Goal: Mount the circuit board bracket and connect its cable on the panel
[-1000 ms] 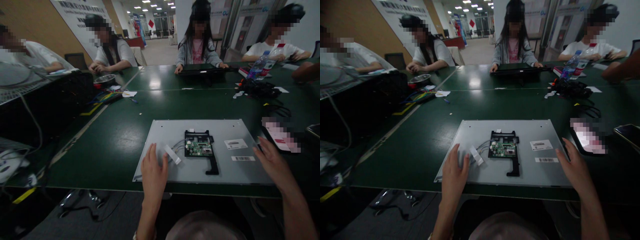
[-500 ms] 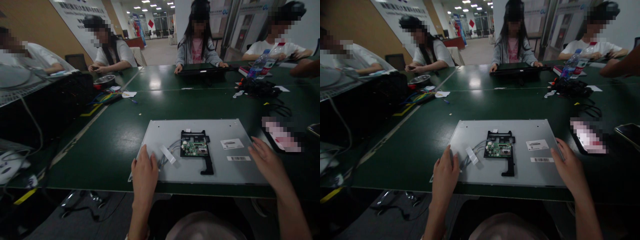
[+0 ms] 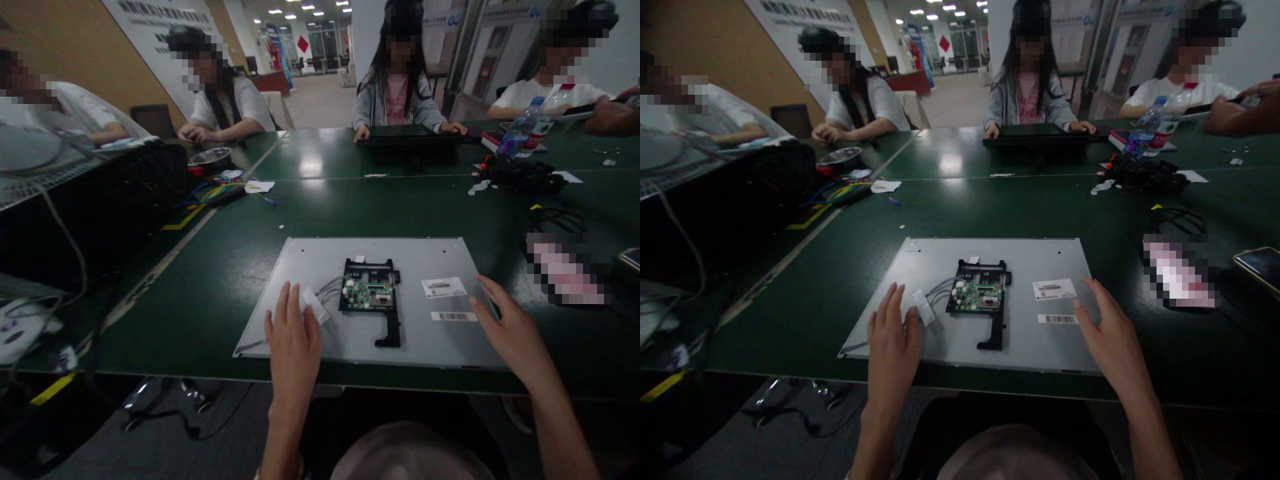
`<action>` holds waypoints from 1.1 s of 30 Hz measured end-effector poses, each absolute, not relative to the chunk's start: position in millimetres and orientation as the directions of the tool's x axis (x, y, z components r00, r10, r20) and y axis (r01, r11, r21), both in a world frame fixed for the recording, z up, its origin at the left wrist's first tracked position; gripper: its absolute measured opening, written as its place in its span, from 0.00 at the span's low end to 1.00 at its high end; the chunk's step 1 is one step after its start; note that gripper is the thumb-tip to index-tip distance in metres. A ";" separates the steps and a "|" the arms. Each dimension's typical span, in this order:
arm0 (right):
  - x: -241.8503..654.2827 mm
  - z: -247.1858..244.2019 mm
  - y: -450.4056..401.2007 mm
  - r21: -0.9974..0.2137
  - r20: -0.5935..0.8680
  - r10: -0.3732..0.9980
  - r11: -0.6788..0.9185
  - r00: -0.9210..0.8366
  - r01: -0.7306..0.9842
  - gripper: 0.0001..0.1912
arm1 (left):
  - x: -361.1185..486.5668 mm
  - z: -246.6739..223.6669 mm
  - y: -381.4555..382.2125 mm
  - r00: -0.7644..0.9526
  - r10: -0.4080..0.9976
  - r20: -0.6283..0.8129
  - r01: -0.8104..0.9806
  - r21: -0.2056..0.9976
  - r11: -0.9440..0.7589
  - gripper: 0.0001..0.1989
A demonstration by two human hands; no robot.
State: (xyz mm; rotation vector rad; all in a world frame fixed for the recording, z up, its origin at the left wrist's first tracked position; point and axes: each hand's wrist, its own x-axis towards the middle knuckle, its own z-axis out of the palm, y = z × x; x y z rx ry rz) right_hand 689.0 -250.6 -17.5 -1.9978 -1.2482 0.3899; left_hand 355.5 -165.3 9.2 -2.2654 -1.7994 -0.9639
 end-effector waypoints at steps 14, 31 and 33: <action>662.9 -6.6 -253.3 -0.644 0.127 0.933 -0.181 0.338 0.743 0.26 | 395.6 -0.6 -193.6 0.284 0.796 0.535 0.798 0.328 -0.505 0.24; 637.0 -3.1 -260.5 -0.346 0.027 0.998 0.058 -0.052 0.936 0.31 | 407.9 -3.8 -197.3 0.207 0.742 0.638 0.738 0.396 -0.546 0.25; 631.1 -3.1 -258.4 -0.337 0.031 0.999 0.050 -0.042 0.940 0.31 | 409.7 -2.9 -198.0 0.209 0.747 0.631 0.741 0.397 -0.542 0.25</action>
